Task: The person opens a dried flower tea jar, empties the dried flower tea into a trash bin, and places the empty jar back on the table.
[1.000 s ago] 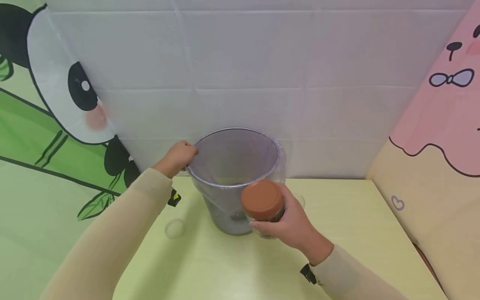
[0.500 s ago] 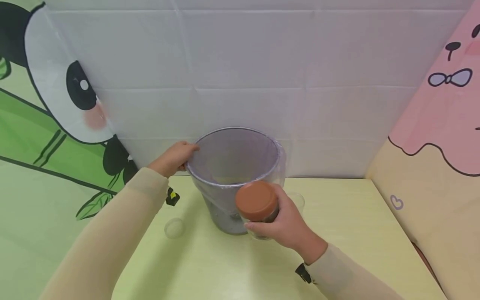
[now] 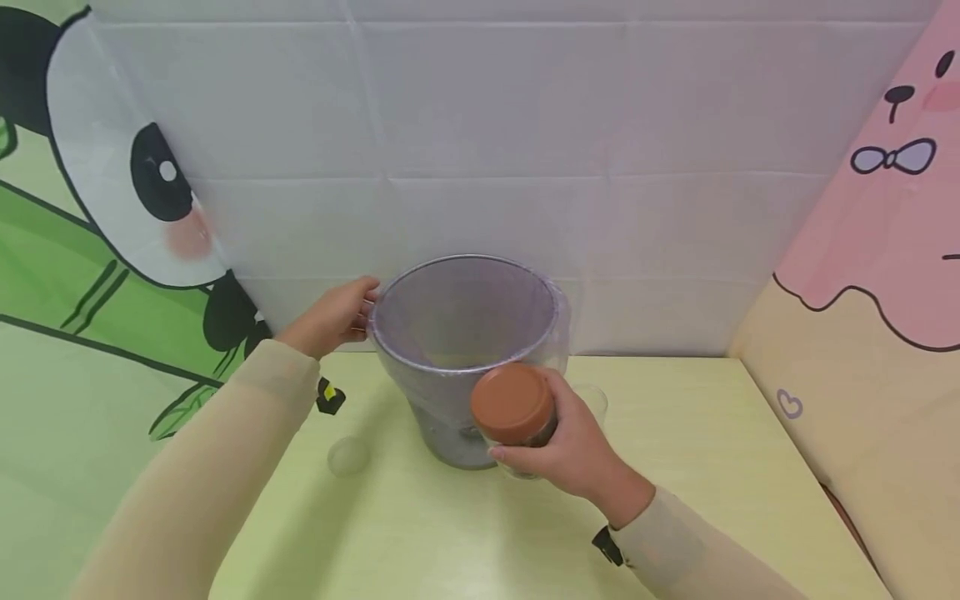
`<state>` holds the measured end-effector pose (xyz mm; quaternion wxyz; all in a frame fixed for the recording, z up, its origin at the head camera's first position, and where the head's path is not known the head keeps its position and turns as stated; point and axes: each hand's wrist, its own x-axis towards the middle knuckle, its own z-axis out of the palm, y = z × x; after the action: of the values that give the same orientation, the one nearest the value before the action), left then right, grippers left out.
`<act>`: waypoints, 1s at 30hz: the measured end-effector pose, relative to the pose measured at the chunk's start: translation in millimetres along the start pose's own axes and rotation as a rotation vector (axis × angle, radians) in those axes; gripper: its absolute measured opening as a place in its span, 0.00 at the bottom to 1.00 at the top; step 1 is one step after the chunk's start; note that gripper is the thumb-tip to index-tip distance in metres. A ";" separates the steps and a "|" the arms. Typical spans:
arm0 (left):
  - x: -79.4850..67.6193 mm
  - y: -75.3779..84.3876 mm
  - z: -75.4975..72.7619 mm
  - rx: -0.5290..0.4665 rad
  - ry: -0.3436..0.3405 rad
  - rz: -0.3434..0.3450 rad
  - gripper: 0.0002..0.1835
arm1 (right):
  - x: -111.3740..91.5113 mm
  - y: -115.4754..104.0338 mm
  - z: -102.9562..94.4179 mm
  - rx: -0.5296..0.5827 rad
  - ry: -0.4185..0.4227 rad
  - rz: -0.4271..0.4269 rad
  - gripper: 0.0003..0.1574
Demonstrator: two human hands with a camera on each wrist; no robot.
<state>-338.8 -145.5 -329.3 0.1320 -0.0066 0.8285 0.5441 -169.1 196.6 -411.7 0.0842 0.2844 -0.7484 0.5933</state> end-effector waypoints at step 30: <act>-105.6 -19.0 13.3 0.515 0.218 0.499 0.16 | -9.1 3.7 0.1 0.013 -0.007 0.001 0.54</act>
<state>-231.1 -155.3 -327.5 -0.0964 0.1709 0.9236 0.3292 -163.6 200.0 -419.0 0.0794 0.2864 -0.7450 0.5972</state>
